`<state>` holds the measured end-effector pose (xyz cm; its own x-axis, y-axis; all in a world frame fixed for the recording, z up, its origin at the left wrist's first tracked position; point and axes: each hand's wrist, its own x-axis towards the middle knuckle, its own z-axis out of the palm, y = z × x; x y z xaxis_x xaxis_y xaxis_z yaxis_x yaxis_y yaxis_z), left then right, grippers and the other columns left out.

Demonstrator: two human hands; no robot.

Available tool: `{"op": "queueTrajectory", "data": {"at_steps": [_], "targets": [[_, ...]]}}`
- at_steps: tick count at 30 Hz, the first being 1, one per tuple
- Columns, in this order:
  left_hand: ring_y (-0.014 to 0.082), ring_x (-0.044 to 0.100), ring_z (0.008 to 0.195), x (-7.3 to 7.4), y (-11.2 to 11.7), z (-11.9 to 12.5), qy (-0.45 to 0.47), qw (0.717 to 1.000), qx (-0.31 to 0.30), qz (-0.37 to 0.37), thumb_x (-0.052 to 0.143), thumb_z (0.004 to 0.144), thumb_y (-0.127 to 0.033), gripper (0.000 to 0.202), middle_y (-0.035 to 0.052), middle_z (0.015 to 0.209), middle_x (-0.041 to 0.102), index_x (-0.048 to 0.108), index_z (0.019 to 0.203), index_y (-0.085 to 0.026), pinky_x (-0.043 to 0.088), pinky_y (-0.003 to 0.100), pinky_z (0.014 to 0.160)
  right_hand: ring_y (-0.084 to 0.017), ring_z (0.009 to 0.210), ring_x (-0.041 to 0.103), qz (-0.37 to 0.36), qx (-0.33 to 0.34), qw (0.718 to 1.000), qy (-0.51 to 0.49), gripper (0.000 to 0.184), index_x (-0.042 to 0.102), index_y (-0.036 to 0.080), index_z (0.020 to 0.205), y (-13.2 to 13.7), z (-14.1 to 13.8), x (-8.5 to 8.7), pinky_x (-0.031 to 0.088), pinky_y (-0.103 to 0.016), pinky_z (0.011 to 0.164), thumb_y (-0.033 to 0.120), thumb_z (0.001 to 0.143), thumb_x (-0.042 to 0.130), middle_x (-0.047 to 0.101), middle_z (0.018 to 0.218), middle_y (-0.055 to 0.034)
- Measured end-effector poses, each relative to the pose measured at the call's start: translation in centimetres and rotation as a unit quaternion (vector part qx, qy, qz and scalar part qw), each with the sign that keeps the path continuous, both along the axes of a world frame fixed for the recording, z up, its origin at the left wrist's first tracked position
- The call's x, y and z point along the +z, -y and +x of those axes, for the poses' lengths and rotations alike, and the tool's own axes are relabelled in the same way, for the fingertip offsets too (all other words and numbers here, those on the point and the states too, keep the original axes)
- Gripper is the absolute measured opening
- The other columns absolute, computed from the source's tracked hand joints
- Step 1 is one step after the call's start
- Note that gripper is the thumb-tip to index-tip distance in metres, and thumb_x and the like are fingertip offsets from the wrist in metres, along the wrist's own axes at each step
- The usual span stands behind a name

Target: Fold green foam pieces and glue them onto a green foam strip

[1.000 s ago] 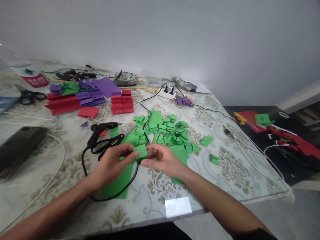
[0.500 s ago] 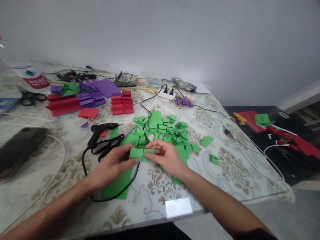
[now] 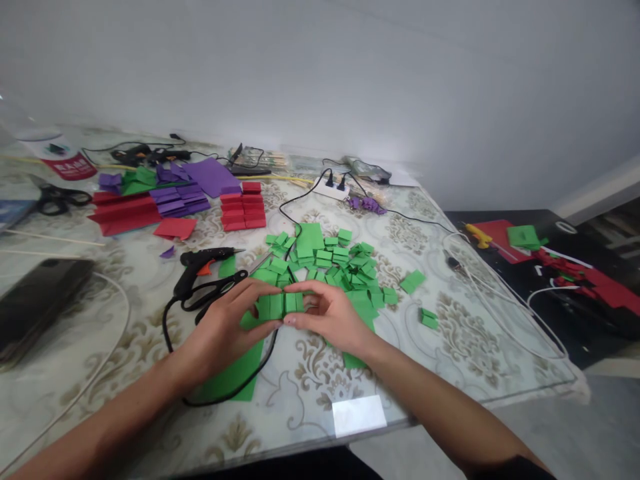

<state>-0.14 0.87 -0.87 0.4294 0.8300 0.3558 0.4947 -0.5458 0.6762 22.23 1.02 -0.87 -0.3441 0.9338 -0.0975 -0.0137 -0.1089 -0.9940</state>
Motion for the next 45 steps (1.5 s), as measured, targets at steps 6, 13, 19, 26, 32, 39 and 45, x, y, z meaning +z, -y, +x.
{"op": "queueTrajectory", "data": {"at_steps": [6,13,19,26,32,39,45], "targets": [[0.0166,0.068,0.084,0.2,-0.2,-0.2,0.023,1.000,-0.003,-0.001,0.075,0.088,-0.034,0.034,0.0051,0.115,0.068,0.067,0.120,-0.027,0.059,0.028,0.074,-0.016,0.082,0.063,0.108,-0.009,0.992,0.071,0.047,0.074,0.024,0.114,0.0,0.1,-0.4,0.054,-0.030,0.074,0.029,0.071,0.090,0.069,0.117,-0.0068],[0.0201,0.068,0.090,0.2,-0.1,-0.7,0.063,0.992,0.017,-0.108,0.074,0.089,-0.041,0.041,0.0051,0.107,0.068,0.062,0.126,-0.026,0.061,0.032,0.077,-0.019,0.088,0.064,0.106,-0.025,0.991,0.078,0.043,0.072,0.023,0.116,0.4,0.0,0.6,0.055,-0.033,0.080,0.034,0.077,0.085,0.071,0.102,-0.0056],[0.0213,0.070,0.096,0.3,-0.1,-0.8,0.154,0.967,0.020,-0.201,0.072,0.091,-0.041,0.038,0.0065,0.111,0.070,0.061,0.122,-0.025,0.060,0.032,0.082,-0.020,0.099,0.066,0.061,-0.013,0.998,-0.016,0.038,0.069,0.022,0.116,0.3,0.1,0.7,0.054,-0.034,0.089,0.038,0.083,0.080,0.070,0.104,-0.0064],[0.0187,0.068,0.088,1.0,-0.2,-0.8,0.176,0.944,0.006,-0.278,0.073,0.090,-0.043,0.044,0.0050,0.100,0.074,0.063,0.130,-0.026,0.057,0.028,0.074,-0.019,0.101,0.066,0.058,-0.023,0.996,-0.060,0.036,0.068,0.026,0.119,0.2,0.2,1.0,0.055,-0.036,0.093,0.040,0.087,0.077,0.070,0.112,-0.0063],[0.0196,0.068,0.087,1.3,-0.1,-0.8,0.185,0.938,0.010,-0.293,0.074,0.088,-0.046,0.046,0.0049,0.098,0.073,0.062,0.128,-0.024,0.055,0.028,0.072,-0.021,0.108,0.066,0.071,-0.008,0.995,-0.069,0.041,0.069,0.025,0.113,0.3,0.1,0.5,0.057,-0.036,0.092,0.032,0.077,0.087,0.069,0.112,-0.0058],[0.0201,0.067,0.094,1.6,0.1,-0.6,0.179,0.947,0.006,-0.265,0.073,0.090,-0.044,0.041,0.0041,0.101,0.071,0.065,0.125,-0.024,0.057,0.030,0.080,-0.022,0.110,0.068,0.090,-0.028,0.995,-0.039,0.055,0.066,0.026,0.115,0.2,-0.2,0.0,0.059,-0.036,0.091,0.030,0.067,0.094,0.070,0.111,-0.0047],[0.0199,0.067,0.097,1.4,0.0,-0.6,0.159,0.966,0.014,-0.203,0.075,0.088,-0.042,0.039,0.0043,0.109,0.068,0.067,0.123,-0.026,0.059,0.031,0.083,-0.022,0.109,0.068,0.120,-0.032,0.992,-0.018,0.047,0.067,0.027,0.117,0.2,0.0,0.1,0.059,-0.036,0.090,0.029,0.075,0.089,0.070,0.114,-0.0050]]}}
